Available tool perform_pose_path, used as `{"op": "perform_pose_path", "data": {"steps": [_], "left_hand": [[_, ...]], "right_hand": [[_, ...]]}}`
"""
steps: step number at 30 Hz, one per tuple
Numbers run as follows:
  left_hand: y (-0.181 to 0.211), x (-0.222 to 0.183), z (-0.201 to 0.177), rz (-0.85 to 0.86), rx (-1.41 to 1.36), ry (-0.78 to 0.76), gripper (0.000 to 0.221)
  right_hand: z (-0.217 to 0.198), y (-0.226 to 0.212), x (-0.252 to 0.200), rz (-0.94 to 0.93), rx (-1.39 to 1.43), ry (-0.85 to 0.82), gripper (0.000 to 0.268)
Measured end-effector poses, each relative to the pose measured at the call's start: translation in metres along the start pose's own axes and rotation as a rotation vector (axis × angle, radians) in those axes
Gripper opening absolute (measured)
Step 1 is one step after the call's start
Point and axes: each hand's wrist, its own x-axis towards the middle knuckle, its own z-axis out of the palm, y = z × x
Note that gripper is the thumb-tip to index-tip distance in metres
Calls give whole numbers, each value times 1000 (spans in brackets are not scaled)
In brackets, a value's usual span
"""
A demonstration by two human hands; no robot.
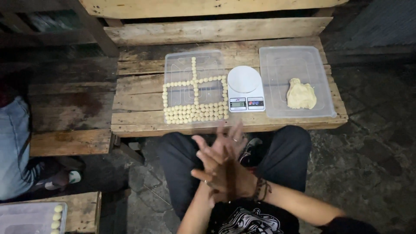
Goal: The person portions dough from a bulk mass, weighs each piece on a digital scale, rolls it into a ball between their palms, and places it into a clear plastic tray. The process repeats continuously throughout the clip.
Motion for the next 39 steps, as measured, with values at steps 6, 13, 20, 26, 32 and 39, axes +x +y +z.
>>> {"op": "perform_pose_path", "data": {"steps": [6,13,20,26,32,39], "left_hand": [[-23,5,37,88,78,470,91],[0,-16,3,117,-548,318,100],[2,-1,9,109,-284,120,101],[-24,32,113,63,-178,828,88],[-46,-36,4,79,301,975,32],[37,-67,-80,-58,525,1276,44]], "right_hand": [[-11,48,13,225,-104,123,59],[-8,54,8,129,-133,143,82],[-2,-4,1,-105,-72,46,88],[7,81,0,196,-348,75,111],[15,85,-24,349,-308,-1,87],[42,118,-92,577,74,281,49]]}}
